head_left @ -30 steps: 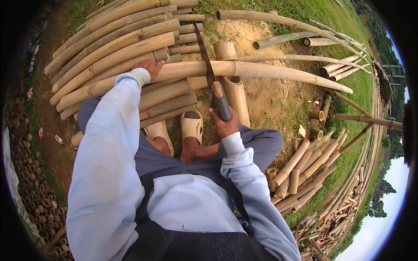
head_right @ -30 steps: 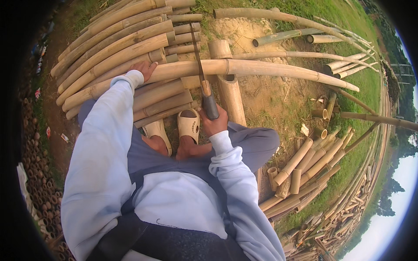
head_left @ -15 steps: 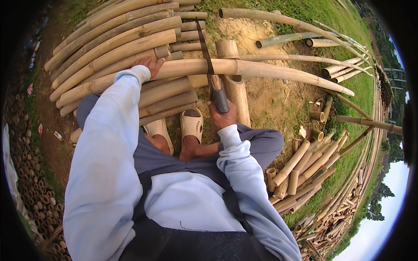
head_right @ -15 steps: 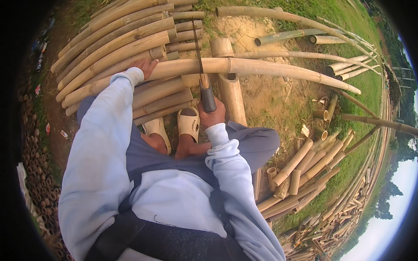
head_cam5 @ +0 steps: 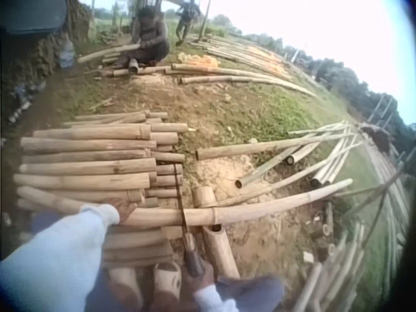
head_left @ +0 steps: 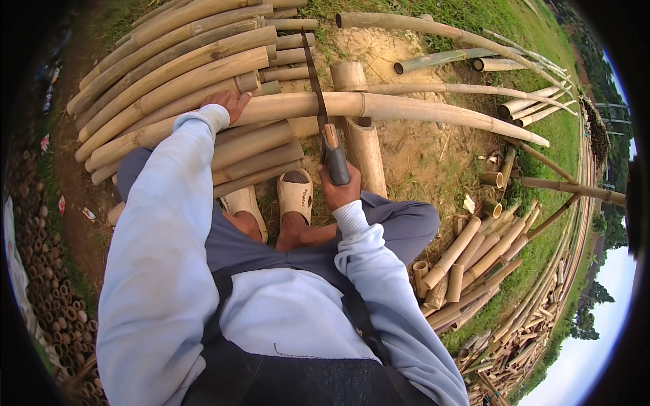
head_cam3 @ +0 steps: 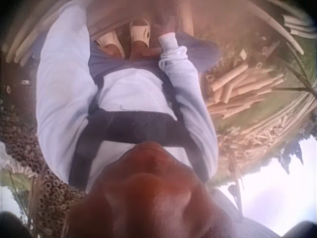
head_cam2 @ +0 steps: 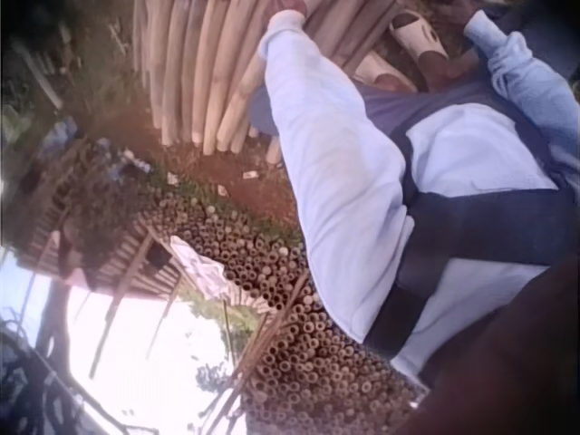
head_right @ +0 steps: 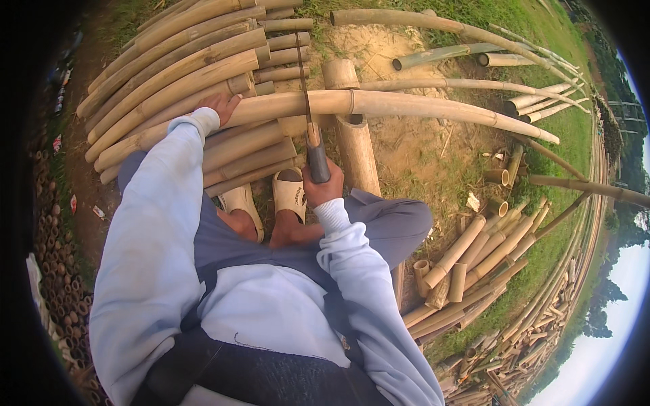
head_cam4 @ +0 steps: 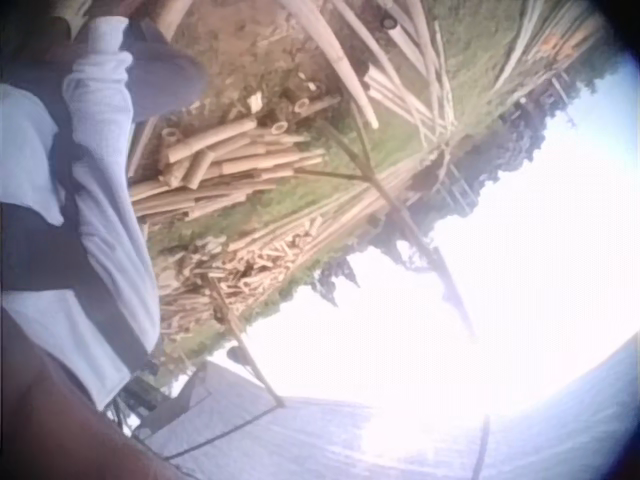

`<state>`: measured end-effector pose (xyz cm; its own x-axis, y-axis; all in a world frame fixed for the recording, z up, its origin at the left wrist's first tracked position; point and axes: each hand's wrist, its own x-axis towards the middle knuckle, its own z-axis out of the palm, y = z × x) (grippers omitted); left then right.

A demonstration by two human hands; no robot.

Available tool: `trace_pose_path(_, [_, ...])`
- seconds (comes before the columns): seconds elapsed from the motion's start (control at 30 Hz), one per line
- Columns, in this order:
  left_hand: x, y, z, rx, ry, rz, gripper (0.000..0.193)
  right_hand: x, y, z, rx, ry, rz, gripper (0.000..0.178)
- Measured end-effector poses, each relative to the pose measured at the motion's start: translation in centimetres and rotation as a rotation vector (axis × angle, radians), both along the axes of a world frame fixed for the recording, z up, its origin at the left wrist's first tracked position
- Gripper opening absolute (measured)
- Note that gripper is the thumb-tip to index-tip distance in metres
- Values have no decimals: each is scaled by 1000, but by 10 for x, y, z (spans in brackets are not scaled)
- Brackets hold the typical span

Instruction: The person sits on the ground and uses a hand saw to cut a bamboo pole into shorter sections. They repeatedly reposition the pole and continue sawing through it.

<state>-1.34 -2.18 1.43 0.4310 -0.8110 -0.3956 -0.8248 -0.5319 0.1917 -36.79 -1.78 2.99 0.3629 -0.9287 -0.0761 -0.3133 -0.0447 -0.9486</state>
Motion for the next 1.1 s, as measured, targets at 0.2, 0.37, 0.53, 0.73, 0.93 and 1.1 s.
trace_pose_path(0.2, [19, 14, -13, -3, -15, 32, 69, -34, 40, 70, 83, 112, 61, 20])
trace_pose_path(0.37, [14, 22, -12, 35, -1, 44, 70, -103, 118, 119, 285, 155, 70, 28])
trace_pose_path(0.53, [8, 4, -9, 2, 0, 0, 70, -29, 36, 29, 43, 106, 32, 18])
trace_pose_path(0.73, [17, 14, -11, -30, -11, 6, 72, 0, -3, -2, 124, 51, 66, 21])
trace_pose_path(0.93, [16, 23, -15, -4, -20, 53, 71, -87, 112, 123, 194, 199, 59, 20])
trace_pose_path(1.1, [3, 2, -2, 22, 40, 13, 71, -30, 41, 12, 94, 78, -2, 13])
